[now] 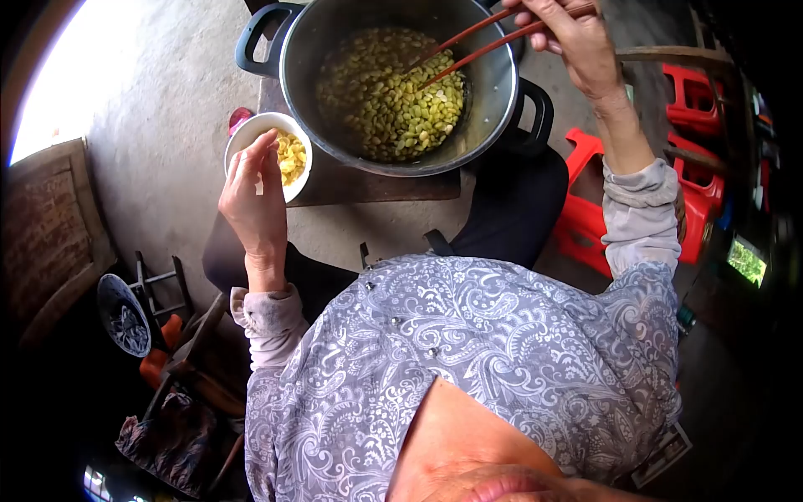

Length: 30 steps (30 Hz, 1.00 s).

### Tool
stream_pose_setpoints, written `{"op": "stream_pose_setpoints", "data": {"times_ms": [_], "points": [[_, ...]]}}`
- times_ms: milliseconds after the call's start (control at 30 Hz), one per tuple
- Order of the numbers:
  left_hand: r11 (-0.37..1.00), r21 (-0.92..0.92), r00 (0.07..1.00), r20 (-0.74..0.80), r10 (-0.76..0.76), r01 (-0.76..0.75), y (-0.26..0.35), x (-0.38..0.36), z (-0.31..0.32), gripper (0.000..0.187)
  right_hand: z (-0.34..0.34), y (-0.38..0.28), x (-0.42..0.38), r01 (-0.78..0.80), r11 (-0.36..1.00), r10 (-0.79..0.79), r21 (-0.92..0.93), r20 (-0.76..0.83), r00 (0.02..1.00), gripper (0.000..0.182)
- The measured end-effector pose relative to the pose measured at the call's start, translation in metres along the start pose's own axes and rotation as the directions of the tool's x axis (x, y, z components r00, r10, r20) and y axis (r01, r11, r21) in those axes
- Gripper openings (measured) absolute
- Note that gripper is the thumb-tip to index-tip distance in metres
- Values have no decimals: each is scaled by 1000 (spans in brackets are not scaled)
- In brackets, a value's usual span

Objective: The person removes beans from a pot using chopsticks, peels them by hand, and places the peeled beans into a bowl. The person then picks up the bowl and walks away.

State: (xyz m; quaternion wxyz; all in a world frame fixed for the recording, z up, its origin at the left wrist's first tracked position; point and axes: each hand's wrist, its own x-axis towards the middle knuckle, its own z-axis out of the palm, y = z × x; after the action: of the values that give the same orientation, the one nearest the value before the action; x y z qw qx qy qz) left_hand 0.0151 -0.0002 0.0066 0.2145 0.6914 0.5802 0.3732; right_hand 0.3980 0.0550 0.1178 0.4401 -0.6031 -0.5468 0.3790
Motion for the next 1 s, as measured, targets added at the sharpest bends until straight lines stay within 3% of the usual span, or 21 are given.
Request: {"op": "stream_pose_setpoints", "data": {"times_ms": [100, 133, 333, 433, 700, 1000], "points": [[997, -70, 1000, -19, -16, 14, 0, -1, -1, 20, 12, 15, -2, -133, 991, 132, 2, 106, 986, 26], [995, -101, 1000, -24, -20, 17, 0, -1, -2, 20, 21, 15, -5, -107, 994, 111, -38, 125, 986, 28], [983, -183, 998, -58, -13, 2, -2, -7, -9, 22, 63, 24, -11, -177, 971, 144, 158, 202, 969, 31], [959, -278, 998, -27, -60, 50, 1, -15, -15, 23, 68, 39, -9, -130, 975, 82, 183, 251, 965, 29], [725, -653, 974, 102, -203, 220, 15, -41, -27, 24, 58, 35, -19, -175, 921, 130, 347, 150, 980, 29], [427, -839, 936, 250, -249, 338, 44, -48, -39, 30, 18, 45, -36, -175, 785, 214, 594, 6, 977, 22]]}}
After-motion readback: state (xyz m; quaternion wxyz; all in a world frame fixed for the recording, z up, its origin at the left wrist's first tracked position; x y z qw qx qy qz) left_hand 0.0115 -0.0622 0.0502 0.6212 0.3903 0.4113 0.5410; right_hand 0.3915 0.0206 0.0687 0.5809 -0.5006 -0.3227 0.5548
